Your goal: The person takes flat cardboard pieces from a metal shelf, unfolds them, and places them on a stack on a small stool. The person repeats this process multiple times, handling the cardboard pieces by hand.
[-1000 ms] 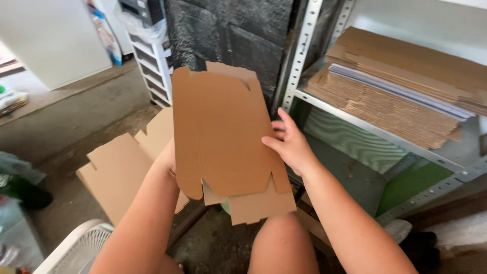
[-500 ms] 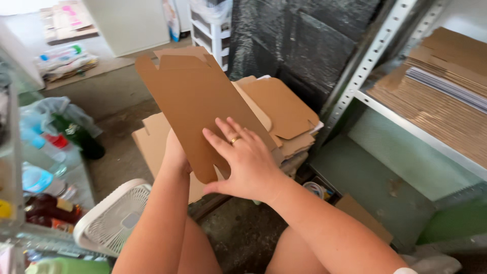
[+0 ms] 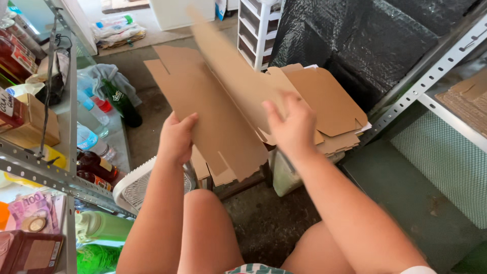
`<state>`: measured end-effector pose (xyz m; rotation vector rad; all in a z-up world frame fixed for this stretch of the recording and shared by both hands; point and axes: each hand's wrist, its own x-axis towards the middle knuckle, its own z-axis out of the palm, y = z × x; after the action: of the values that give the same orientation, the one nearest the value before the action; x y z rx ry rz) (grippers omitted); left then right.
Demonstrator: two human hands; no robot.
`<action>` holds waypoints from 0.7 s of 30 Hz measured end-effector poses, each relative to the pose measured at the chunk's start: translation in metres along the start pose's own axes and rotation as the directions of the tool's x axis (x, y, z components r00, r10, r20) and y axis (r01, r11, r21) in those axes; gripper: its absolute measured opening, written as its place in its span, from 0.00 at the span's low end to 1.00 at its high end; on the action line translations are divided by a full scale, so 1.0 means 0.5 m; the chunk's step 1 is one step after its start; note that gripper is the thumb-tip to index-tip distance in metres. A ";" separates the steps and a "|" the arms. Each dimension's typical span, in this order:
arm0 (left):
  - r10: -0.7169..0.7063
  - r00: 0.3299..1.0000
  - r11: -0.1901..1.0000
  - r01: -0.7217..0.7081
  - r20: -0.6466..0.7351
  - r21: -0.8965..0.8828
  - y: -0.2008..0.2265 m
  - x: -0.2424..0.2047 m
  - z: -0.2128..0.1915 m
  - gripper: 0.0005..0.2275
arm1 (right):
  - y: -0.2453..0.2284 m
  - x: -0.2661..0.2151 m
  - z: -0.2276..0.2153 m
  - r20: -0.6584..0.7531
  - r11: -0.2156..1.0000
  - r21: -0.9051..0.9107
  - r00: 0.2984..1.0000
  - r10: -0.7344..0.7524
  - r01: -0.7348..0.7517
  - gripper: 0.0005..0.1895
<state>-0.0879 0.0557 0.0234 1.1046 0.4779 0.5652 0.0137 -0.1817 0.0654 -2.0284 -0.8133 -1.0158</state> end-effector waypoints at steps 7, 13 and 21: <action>-0.037 0.990 0.999 0.039 -0.137 0.017 -0.021 0.051 -0.080 0.10 | 0.113 0.048 0.002 0.133 0.674 0.389 0.762 0.634 -0.628 0.23; -0.022 0.988 0.998 0.030 -0.153 0.051 -0.070 0.069 -0.078 0.12 | 0.174 0.012 0.026 0.268 0.473 0.427 0.607 0.748 -0.771 0.21; 0.002 0.987 0.954 0.045 -0.158 0.296 -0.126 0.071 -0.097 0.29 | 0.212 -0.035 0.046 0.207 0.703 -0.163 0.673 0.710 -0.692 0.36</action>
<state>-0.0791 0.0906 -0.0557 1.3473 0.7294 0.5750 0.0962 -0.2245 0.0073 -2.2726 -0.0468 -0.3344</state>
